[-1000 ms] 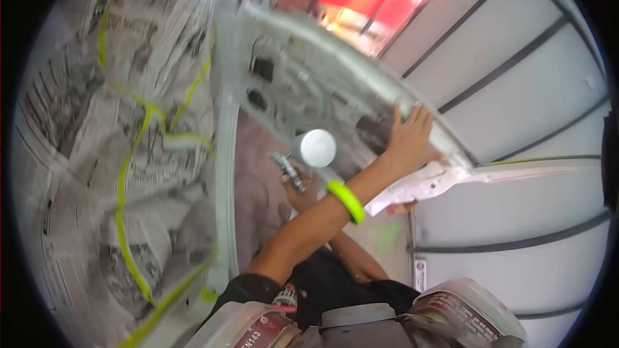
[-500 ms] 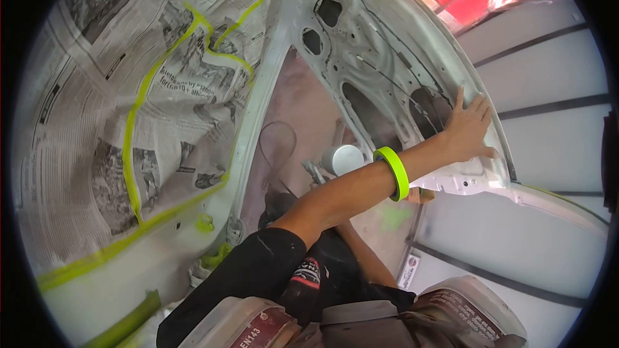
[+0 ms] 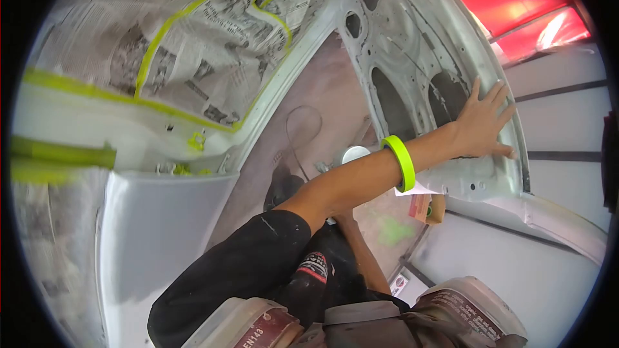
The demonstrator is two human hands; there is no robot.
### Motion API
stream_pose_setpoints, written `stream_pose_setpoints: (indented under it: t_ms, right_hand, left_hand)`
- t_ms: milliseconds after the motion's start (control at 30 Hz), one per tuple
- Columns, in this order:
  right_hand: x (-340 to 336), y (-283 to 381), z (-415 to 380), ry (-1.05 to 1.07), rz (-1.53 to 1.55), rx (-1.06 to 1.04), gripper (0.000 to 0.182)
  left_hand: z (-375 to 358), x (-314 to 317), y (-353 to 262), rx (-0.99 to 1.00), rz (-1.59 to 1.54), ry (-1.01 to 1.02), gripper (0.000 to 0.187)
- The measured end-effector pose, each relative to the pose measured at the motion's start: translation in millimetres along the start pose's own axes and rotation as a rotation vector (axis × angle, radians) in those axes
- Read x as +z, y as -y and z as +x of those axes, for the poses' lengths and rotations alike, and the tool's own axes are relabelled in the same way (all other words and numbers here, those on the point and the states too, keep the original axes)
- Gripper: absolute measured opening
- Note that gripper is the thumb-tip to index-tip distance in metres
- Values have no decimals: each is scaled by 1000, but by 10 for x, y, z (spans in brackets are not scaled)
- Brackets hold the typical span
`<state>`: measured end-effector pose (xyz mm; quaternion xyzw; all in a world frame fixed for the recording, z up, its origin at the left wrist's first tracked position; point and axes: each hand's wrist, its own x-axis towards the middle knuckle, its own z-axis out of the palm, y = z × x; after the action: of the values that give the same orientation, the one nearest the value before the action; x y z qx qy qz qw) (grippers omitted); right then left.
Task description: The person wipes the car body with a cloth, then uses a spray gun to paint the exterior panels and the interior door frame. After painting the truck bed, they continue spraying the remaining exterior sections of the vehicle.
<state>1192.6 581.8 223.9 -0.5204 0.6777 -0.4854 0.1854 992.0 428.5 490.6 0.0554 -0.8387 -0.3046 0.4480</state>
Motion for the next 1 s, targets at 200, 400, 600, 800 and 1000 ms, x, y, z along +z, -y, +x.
stream_pose_setpoints:
  t_ms: [200,400,600,800,1000]
  right_hand:
    - [-304,-269,-838,182,28,362,33]
    - [-718,-92,-1543,240,5,555,41]
    - [-1195,-87,-2062,307,-89,487,43]
    - [-1544,-17,-2358,343,-161,345,41]
    - [-1650,46,-2742,499,-134,288,45]
  left_hand:
    - [-96,92,32,-19,-4,-80,102]
    - [-152,133,-56,-53,72,-124,103]
    - [-175,4,-384,-119,86,-83,101]
    - [-250,-156,-685,-160,190,-46,93]
    - [-443,-664,-1063,-272,188,27,88]
